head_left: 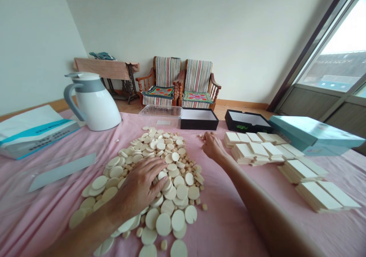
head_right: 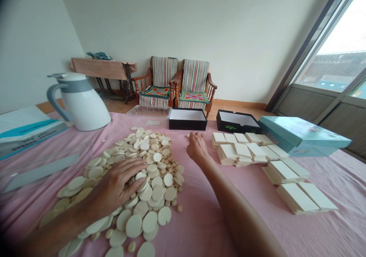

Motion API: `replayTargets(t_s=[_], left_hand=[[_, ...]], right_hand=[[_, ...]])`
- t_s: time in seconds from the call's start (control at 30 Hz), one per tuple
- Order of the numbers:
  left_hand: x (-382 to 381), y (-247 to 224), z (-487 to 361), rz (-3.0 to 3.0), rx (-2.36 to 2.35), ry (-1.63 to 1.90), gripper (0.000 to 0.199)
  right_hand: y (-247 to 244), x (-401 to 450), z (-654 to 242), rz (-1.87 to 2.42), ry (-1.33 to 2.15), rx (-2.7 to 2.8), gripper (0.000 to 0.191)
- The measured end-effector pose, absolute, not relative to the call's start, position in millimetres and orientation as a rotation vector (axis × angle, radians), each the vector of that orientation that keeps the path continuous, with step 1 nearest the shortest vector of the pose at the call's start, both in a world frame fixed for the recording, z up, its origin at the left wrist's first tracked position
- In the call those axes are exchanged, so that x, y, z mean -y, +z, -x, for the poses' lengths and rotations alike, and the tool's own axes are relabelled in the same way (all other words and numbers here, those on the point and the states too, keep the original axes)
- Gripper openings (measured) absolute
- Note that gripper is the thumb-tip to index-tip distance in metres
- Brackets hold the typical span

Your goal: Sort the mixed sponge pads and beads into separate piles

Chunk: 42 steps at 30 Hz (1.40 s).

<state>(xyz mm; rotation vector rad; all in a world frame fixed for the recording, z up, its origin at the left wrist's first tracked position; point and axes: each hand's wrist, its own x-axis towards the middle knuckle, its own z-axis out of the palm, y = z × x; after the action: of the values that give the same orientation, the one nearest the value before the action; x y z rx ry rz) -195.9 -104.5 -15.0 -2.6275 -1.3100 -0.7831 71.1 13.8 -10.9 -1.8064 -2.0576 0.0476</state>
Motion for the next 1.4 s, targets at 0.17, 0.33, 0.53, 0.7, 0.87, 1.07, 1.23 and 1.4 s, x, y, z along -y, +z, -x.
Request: replayTargets(t_s=[0.17, 0.33, 0.53, 0.7, 0.87, 1.07, 1.23, 1.4], left_hand=[[104, -13, 195, 2.641, 1.327, -0.783, 0.029], [104, -13, 195, 2.647, 1.336, -0.784, 0.029], [105, -13, 195, 2.645, 1.338, -0.767, 0.03], [105, -13, 195, 2.648, 1.34, -0.765, 0.03], [105, -14, 195, 2.649, 1.338, -0.782, 0.029], [104, -14, 195, 2.654, 1.322, -0.797, 0.029], [104, -15, 195, 2.644, 1.312, -0.825, 0.029], [102, -17, 196, 2.643, 1.305, -0.854, 0.028]], right_hand=[[2, -9, -74, 1.585, 0.471, 2.354, 0.016], [10, 5, -58, 1.431, 0.832, 2.566, 0.021], [10, 10, -52, 1.533, 0.631, 2.607, 0.017], [1, -1, -66, 1.751, 0.283, 2.408, 0.021], [7, -7, -76, 1.789, 0.069, 2.194, 0.025], [21, 11, -70, 1.506, 0.402, 2.32, 0.014], [-4, 58, -73, 1.475, 0.519, 2.355, 0.029], [-26, 83, -77, 1.498, 0.369, 2.308, 0.042]])
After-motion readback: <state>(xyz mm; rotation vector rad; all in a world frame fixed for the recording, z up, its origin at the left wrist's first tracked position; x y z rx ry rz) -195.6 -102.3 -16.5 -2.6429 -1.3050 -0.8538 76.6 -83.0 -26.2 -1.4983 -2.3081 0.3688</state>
